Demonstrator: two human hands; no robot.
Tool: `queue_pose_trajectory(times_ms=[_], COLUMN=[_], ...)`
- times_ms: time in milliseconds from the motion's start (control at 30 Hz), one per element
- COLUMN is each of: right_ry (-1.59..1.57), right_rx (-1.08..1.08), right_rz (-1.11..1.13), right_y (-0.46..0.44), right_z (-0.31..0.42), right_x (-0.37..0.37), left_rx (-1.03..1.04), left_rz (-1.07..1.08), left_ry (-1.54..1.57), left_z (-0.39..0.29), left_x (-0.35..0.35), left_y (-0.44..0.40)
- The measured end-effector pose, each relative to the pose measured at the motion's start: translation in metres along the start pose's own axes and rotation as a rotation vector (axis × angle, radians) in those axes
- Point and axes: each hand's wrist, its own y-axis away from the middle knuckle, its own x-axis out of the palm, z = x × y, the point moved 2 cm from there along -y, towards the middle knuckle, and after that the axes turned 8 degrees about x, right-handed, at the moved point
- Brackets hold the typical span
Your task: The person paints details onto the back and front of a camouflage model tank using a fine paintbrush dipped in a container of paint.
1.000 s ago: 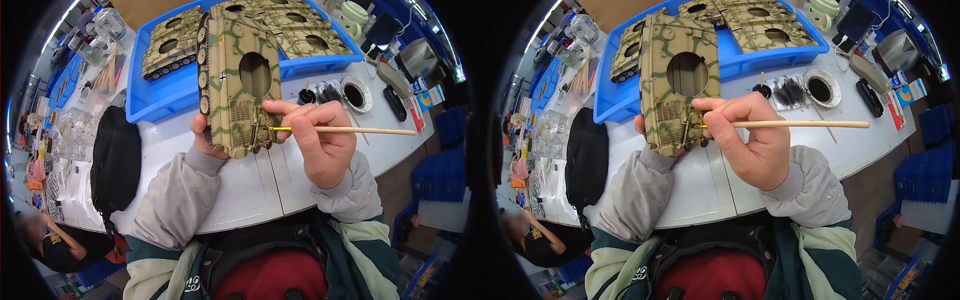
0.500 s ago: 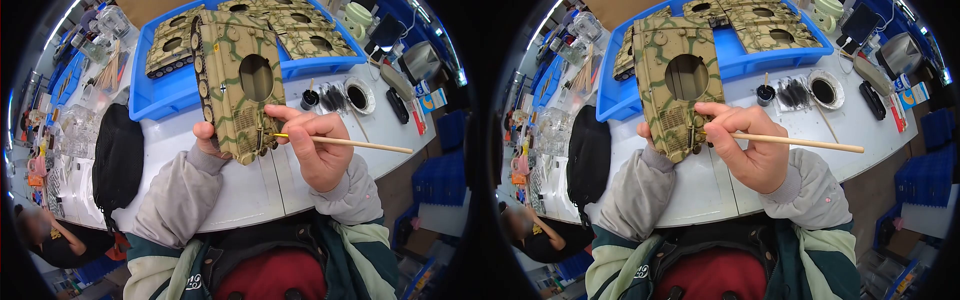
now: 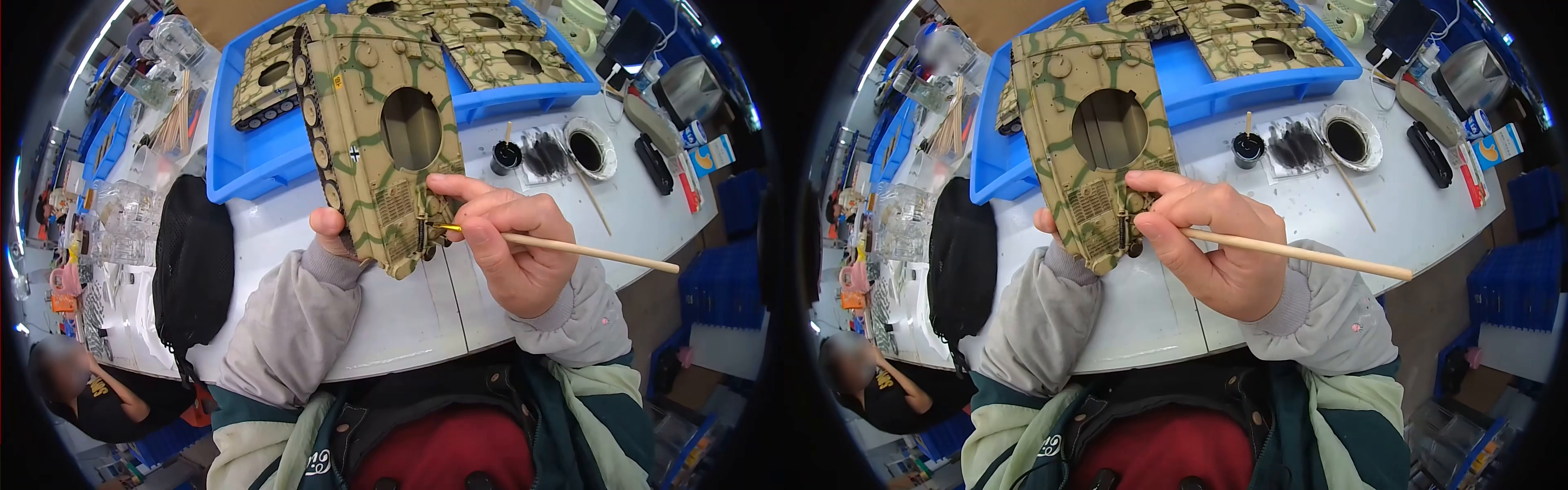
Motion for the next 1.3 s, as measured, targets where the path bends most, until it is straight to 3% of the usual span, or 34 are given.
queue_pose_trajectory(times_ms=[267, 333, 867, 1167, 1233, 1300], right_ry=[0.008, -0.038, -0.052, 0.051, -0.053, -0.056], right_rx=[-0.008, 0.002, 0.015, -0.009, 0.032, 0.035], right_rz=[-0.004, -0.143, -0.162, 0.023, -0.131, -0.134], right_y=[0.0001, 0.0007, 0.0014, 0.0003, 0.0019, 0.0018], right_z=[0.0001, -0.0007, -0.0012, 0.0024, 0.0011, 0.0013], right_x=[0.0016, 0.0036, 0.0039, 0.0003, 0.003, 0.0021], left_rx=[-0.002, -0.008, -0.01, -0.026, -0.03, -0.034], left_rz=[0.048, 0.041, 0.002, 0.008, -0.002, -0.012], left_ry=[0.029, 0.033, -0.01, 0.052, 0.065, 0.078], left_z=[0.0002, 0.0005, -0.0016, -0.0011, -0.0009, -0.0019], left_x=[0.0, 0.0026, 0.0012, 0.0011, -0.0009, -0.0021], left_y=[-0.0013, -0.0016, -0.0006, -0.0007, 0.0005, 0.001])
